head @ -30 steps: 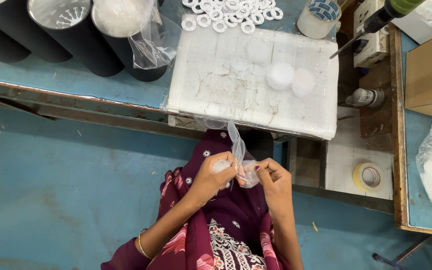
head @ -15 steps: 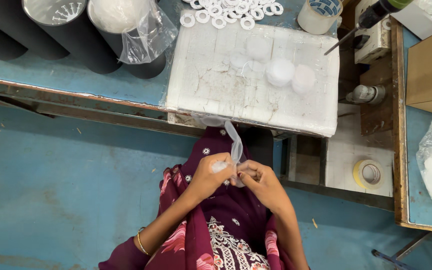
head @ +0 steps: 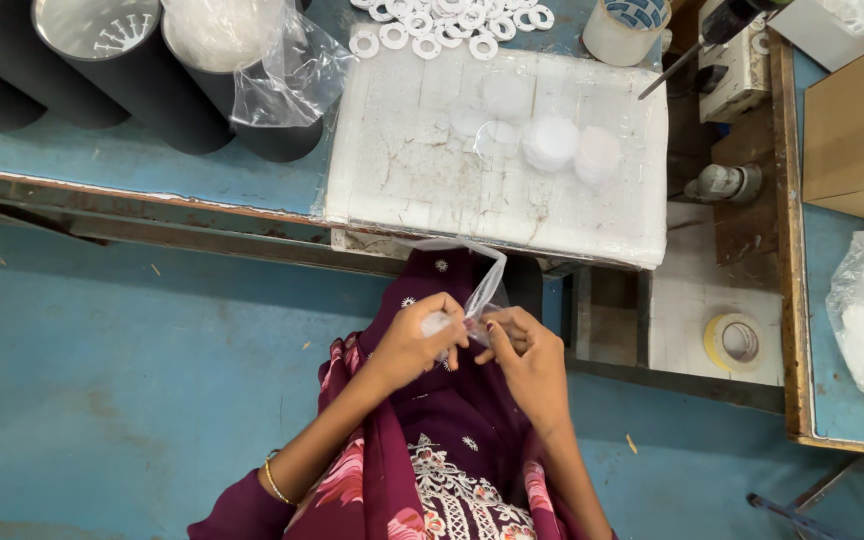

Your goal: The person repeatedly picks small translucent plastic caps from a white tray and places them into clear plastic bags. The person then sets the filled bags into black cylindrical containers on the table. The process is repeated multiple times throughout the clip.

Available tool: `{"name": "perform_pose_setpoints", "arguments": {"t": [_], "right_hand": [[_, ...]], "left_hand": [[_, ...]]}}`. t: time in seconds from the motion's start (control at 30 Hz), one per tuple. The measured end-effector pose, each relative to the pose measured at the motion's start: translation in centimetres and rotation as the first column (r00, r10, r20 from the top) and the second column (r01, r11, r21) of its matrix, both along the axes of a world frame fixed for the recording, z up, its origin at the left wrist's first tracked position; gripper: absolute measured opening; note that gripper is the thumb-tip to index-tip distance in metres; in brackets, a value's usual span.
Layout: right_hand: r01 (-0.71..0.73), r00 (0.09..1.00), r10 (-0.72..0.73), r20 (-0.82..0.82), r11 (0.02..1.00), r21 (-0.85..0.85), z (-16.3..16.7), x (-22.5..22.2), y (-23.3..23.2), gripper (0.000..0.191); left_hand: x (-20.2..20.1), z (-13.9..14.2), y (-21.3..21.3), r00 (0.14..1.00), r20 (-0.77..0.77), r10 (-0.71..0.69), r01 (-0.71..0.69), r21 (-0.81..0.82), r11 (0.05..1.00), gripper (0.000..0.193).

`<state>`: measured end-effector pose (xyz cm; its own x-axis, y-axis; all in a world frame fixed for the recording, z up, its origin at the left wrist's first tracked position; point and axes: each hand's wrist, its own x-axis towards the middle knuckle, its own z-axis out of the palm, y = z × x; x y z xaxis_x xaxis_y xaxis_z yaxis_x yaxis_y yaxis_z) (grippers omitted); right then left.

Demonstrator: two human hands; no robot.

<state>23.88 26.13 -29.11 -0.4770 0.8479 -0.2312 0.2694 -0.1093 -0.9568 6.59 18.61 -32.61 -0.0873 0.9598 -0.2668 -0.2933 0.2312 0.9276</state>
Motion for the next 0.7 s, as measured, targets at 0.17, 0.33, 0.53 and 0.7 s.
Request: {"name": "perform_pose_setpoints", "arguments": {"t": [0.17, 0.33, 0.53, 0.7], "right_hand": [[0.034, 0.998, -0.039, 0.048, 0.995, 0.093, -0.2, -0.3, -0.7, 0.014], [0.028, 0.998, -0.022, -0.063, 0.994, 0.104, -1.8, 1.0, -0.2, 0.016], [0.161, 0.986, -0.157, -0.048, 0.981, 0.108, -2.8, 3.4, 2.6, 0.019], [0.119, 0.982, -0.108, -0.158, 0.991, 0.060, -2.2, 3.2, 2.3, 0.018]], "left_hand": [[2.8, -0.8, -0.1, 0.986, -0.129, 0.107, -0.100, 0.059, 0.993, 0.021], [2.9, -2.0, -0.2, 0.998, -0.060, 0.031, -0.034, -0.059, 0.998, 0.012], [0.1, -1.3, -0.9, 0.985, 0.158, -0.076, 0.090, -0.081, 0.993, 0.016], [0.7, -0.2, -0.3, 0.995, 0.092, -0.029, 0.041, -0.135, 0.990, 0.018]]}}
